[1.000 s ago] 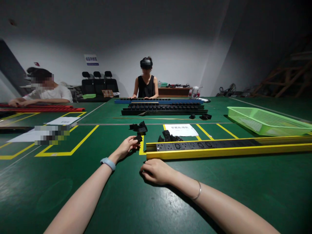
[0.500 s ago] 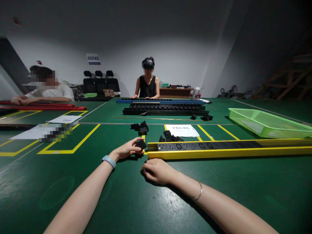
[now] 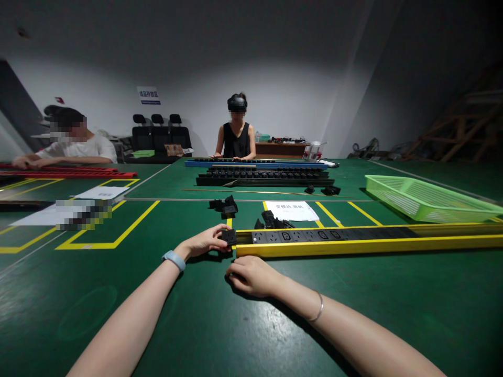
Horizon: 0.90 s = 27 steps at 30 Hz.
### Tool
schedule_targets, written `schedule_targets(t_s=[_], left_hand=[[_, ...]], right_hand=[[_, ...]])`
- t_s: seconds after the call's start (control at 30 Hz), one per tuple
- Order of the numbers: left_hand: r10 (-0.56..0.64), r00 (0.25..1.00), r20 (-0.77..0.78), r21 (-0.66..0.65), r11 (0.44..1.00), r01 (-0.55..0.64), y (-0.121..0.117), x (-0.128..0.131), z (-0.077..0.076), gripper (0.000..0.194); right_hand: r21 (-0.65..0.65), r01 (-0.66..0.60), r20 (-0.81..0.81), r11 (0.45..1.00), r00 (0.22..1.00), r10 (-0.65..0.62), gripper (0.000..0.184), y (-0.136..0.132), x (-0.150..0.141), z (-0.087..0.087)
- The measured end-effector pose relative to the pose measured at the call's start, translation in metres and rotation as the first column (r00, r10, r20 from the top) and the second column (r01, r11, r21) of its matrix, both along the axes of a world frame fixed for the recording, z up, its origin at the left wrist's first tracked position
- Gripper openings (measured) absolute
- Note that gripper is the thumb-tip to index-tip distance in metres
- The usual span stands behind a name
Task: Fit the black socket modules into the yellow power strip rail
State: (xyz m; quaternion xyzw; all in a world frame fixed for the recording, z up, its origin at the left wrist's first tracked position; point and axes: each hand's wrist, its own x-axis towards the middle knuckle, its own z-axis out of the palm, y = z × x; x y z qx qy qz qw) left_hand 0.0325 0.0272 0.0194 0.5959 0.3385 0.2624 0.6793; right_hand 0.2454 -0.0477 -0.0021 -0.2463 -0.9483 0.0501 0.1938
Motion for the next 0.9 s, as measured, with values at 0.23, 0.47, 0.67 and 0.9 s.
schedule_targets(t_s=[0.23,0.47,0.67,0.9], left_hand=[[-0.028,0.999,0.019,-0.053,0.998,0.029,-0.0002,0.0016,-0.0030,0.059],[-0.026,0.998,0.057,-0.042,0.999,0.029,0.0007,-0.0005,-0.0023,0.057],[-0.028,0.997,0.068,-0.041,0.999,0.030,0.0015,-0.0008,-0.0031,0.054],[-0.046,0.997,0.067,-0.037,0.998,0.049,0.0023,-0.0010,-0.0037,0.055]], right_hand=[[-0.004,-0.006,-0.003,1.000,1.000,0.006,0.015,0.0007,-0.0003,-0.0009],[-0.005,0.000,-0.006,1.000,1.000,0.000,0.016,0.0003,-0.0006,-0.0003],[-0.003,0.002,-0.005,1.000,1.000,-0.002,0.016,0.0001,-0.0008,-0.0001],[0.000,0.003,-0.002,1.000,1.000,-0.003,0.016,-0.0001,-0.0008,0.0004]])
